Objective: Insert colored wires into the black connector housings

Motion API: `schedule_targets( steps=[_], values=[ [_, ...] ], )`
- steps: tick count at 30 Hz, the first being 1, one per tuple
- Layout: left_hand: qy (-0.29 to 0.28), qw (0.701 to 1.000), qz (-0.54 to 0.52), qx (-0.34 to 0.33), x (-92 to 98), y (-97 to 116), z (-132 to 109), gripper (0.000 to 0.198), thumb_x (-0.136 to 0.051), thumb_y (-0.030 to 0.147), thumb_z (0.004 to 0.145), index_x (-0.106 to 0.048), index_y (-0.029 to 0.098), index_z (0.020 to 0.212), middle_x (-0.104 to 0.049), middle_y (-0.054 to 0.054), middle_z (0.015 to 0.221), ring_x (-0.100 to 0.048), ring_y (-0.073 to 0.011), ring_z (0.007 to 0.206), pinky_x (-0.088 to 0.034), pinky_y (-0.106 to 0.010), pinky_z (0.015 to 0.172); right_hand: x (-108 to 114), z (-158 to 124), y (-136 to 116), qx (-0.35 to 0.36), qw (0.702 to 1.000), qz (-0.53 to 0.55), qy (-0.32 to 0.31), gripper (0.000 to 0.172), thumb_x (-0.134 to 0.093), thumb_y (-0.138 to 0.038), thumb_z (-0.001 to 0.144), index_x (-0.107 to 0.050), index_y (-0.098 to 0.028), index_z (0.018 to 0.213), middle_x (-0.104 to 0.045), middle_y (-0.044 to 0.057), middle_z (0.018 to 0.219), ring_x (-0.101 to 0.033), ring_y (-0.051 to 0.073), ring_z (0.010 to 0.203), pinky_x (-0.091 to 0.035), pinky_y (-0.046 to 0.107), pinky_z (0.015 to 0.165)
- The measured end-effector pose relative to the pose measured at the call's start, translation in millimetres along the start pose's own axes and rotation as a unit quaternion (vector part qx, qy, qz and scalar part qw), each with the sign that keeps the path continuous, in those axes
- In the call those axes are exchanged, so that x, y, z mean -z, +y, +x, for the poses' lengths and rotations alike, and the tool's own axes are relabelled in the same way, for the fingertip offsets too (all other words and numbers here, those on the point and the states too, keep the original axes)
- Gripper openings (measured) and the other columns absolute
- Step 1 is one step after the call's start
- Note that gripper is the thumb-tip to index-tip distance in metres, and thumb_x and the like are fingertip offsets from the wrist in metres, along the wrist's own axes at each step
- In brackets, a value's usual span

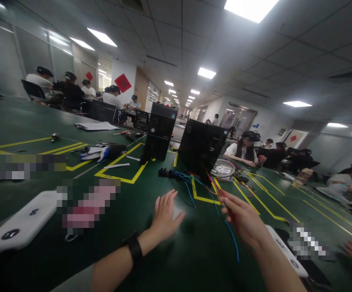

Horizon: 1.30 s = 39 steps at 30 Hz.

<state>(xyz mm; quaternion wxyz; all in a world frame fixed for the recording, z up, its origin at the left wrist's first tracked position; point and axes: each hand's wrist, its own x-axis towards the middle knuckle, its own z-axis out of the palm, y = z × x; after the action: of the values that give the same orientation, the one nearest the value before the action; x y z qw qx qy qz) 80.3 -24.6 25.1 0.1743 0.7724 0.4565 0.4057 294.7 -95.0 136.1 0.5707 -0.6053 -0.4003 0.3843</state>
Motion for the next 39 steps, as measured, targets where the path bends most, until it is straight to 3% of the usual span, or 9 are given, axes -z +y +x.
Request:
schedule_targets(
  steps=[4,7,9,12,18,22,26,31,39],
  values=[
    [-0.057,0.997,-0.06,0.008,15.6,-0.8,-12.6,0.085,-0.062,0.051,0.074,-0.023,0.012,0.139,-0.039,-0.017,0.137,-0.035,-0.0316,0.126,-0.023,-0.05,0.105,-43.7,-70.9,28.2,-0.084,0.99,0.031,-0.106,0.031,-0.073,-0.028,0.074,-0.068,-0.021,0.103,-0.062,0.002,0.088,-0.056,0.007,0.058,-0.041,0.012,0.039],
    [-0.109,0.992,-0.069,-0.003,26.2,-16.5,-16.2,0.068,-0.067,0.048,0.071,-0.043,0.017,0.126,-0.053,-0.012,0.12,-0.048,-0.0307,0.112,-0.033,-0.046,0.096,-62.9,-94.4,50.3,-0.112,0.981,0.048,-0.154,0.032,-0.072,-0.032,0.075,-0.067,-0.022,0.105,-0.06,0.0,0.084,-0.056,0.006,0.056,-0.041,0.013,0.039],
    [-0.143,0.987,-0.074,-0.008,31.1,-29.2,-18.4,0.06,-0.073,0.045,0.066,-0.052,0.018,0.115,-0.056,-0.01,0.11,-0.052,-0.0282,0.102,-0.041,-0.04,0.087,-66.8,-98.8,60.4,-0.122,0.975,0.044,-0.182,0.033,-0.071,-0.035,0.076,-0.067,-0.023,0.107,-0.06,0.0,0.083,-0.056,0.007,0.057,-0.042,0.014,0.04],
    [-0.158,0.984,-0.074,-0.019,35.9,-43.0,-19.8,0.067,-0.079,0.04,0.058,-0.052,0.019,0.115,-0.055,-0.007,0.11,-0.053,-0.025,0.099,-0.043,-0.034,0.083,-64.6,-95.9,66.1,-0.113,0.964,0.009,-0.24,0.034,-0.068,-0.037,0.079,-0.066,-0.022,0.109,-0.062,0.001,0.081,-0.057,0.009,0.063,-0.043,0.015,0.045],
    [-0.176,0.983,-0.044,-0.039,37.4,-47.7,-18.4,0.063,-0.085,0.041,0.046,-0.058,0.022,0.1,-0.057,-0.004,0.101,-0.051,-0.0261,0.095,-0.038,-0.038,0.084,-68.6,-66.3,63.8,-0.083,0.904,-0.105,-0.405,0.036,-0.056,-0.044,0.086,-0.069,-0.012,0.096,-0.067,0.007,0.079,-0.061,0.013,0.071,-0.047,0.023,0.063],
    [-0.155,0.986,-0.04,-0.051,34.2,-47.6,-22.2,0.054,-0.082,0.043,0.051,-0.057,0.022,0.094,-0.057,-0.002,0.096,-0.05,-0.0249,0.092,-0.036,-0.037,0.083,-89.7,-37.3,71.5,-0.065,0.912,-0.206,-0.35,0.046,-0.046,-0.052,0.087,-0.065,-0.01,0.079,-0.065,0.005,0.069,-0.059,0.011,0.06,-0.044,0.02,0.053],
    [-0.139,0.989,-0.037,-0.046,31.3,-49.9,-26.5,0.046,-0.078,0.039,0.056,-0.056,0.022,0.091,-0.055,-0.002,0.092,-0.049,-0.0239,0.088,-0.036,-0.034,0.077,-107.7,-20.6,83.6,-0.048,0.91,-0.257,-0.321,0.033,-0.056,-0.044,0.082,-0.061,-0.012,0.072,-0.061,0.001,0.059,-0.054,0.009,0.051,-0.038,0.017,0.045],
    [-0.148,0.988,-0.026,-0.03,30.1,-52.9,-25.9,0.042,-0.074,0.042,0.058,-0.054,0.021,0.089,-0.054,-0.003,0.092,-0.048,-0.0246,0.087,-0.036,-0.033,0.075,-107.1,-20.8,89.8,-0.048,0.898,-0.285,-0.331,0.023,-0.058,-0.036,0.08,-0.063,-0.014,0.082,-0.051,-0.005,0.048,-0.045,0.007,0.041,-0.03,0.017,0.04],
    [-0.169,0.985,-0.026,-0.008,32.9,-48.0,-21.8,0.04,-0.074,0.034,0.057,-0.054,0.021,0.089,-0.053,-0.004,0.092,-0.047,-0.0245,0.087,-0.036,-0.033,0.075,-107.6,-26.0,101.6,0.027,0.92,-0.281,-0.272,0.01,-0.059,-0.024,0.078,-0.06,-0.015,0.076,-0.043,-0.008,0.052,-0.038,0.007,0.049,-0.027,0.018,0.046]
  ],
)
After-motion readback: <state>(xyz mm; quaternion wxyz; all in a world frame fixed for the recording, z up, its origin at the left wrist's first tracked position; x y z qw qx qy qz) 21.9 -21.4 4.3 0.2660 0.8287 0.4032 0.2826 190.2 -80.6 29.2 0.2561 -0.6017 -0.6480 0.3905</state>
